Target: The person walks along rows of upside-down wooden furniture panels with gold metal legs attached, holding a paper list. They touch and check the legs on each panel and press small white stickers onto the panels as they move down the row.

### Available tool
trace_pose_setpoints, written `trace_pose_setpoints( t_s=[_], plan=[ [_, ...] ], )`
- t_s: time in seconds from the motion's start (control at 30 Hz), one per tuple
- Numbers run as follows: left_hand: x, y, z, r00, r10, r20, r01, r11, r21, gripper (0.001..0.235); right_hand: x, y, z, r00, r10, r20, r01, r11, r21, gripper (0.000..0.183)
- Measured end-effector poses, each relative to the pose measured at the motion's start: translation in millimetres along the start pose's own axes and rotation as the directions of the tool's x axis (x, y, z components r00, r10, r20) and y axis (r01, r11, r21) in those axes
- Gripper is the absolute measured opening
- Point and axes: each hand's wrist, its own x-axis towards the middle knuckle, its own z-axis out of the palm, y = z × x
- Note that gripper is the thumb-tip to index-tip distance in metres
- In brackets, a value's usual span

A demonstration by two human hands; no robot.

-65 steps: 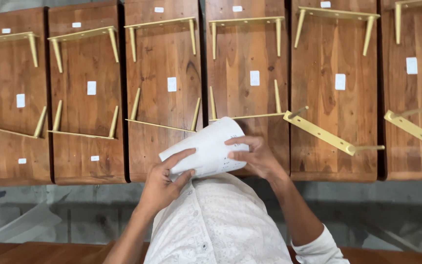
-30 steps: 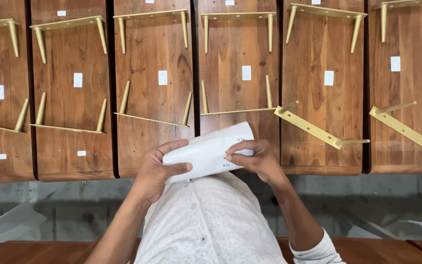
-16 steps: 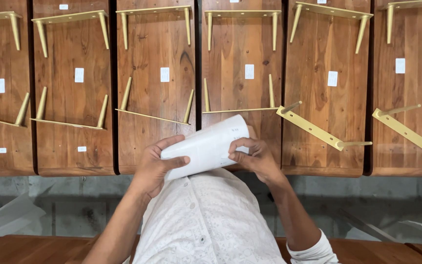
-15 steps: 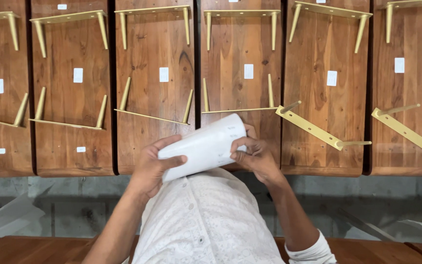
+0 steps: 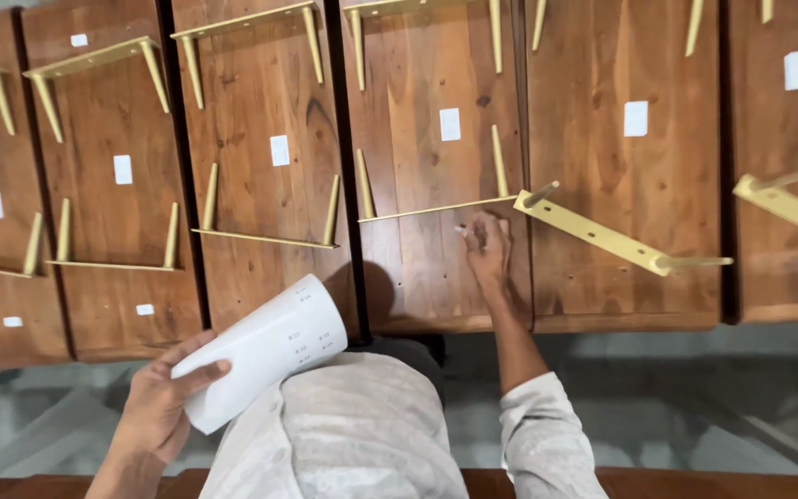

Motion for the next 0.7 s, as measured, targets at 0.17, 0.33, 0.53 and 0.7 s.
trace_pose_setpoints(
  t_s=[0.17,0.33,0.53,0.7],
  plan=[
    [7,2,-12,0.992,-0.013,-0.127,0.026,0.994,0.105,0.066,14,6,33,0.983,0.077,-0.168,-0.07,0.996,0.047,0.026],
    [18,-4,-25,0.985,0.052,-0.164,-0.024,0.985,0.169,0.068,15,21,59,0.944,-0.048,-0.327,0.072,0.996,0.06,0.025],
    [23,0,-19,0.98,0.053,-0.193,-0.008,0.974,0.225,0.071,18,28,68,0.918,0.006,-0.396,-0.003,1.0,0.008,0.025],
    [24,2,-13,0.977,0.034,-0.21,0.014,0.974,0.225,0.07,15,31,75,0.914,0.013,-0.406,-0.016,1.0,-0.003,0.024]
  ],
)
